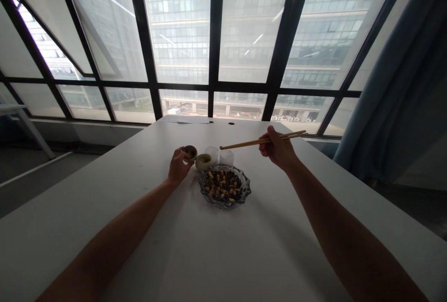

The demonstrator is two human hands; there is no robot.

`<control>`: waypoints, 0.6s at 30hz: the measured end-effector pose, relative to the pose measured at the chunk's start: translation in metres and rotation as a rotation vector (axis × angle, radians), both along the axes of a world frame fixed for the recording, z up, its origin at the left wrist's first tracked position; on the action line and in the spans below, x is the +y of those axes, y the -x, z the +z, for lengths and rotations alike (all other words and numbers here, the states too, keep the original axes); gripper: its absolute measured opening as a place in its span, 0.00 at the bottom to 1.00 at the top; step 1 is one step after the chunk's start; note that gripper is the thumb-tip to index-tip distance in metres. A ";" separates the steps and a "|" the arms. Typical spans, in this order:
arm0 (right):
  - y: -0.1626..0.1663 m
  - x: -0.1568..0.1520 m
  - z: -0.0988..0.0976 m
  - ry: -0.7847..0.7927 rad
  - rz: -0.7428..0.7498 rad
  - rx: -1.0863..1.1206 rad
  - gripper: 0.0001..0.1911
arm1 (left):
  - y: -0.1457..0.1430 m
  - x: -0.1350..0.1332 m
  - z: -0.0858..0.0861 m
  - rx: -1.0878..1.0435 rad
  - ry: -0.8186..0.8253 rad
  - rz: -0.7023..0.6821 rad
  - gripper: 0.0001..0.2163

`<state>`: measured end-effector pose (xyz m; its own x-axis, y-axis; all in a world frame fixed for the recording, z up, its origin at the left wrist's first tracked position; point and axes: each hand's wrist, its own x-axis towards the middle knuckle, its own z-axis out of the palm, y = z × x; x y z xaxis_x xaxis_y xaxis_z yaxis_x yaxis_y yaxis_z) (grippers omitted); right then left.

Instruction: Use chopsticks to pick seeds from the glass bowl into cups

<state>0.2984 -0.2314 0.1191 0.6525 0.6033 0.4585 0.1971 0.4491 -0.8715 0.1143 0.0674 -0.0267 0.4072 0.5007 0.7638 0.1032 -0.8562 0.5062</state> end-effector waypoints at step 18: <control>0.043 0.145 -0.061 0.318 0.020 -0.426 0.32 | -0.008 -0.005 -0.006 -0.068 0.159 -0.017 0.20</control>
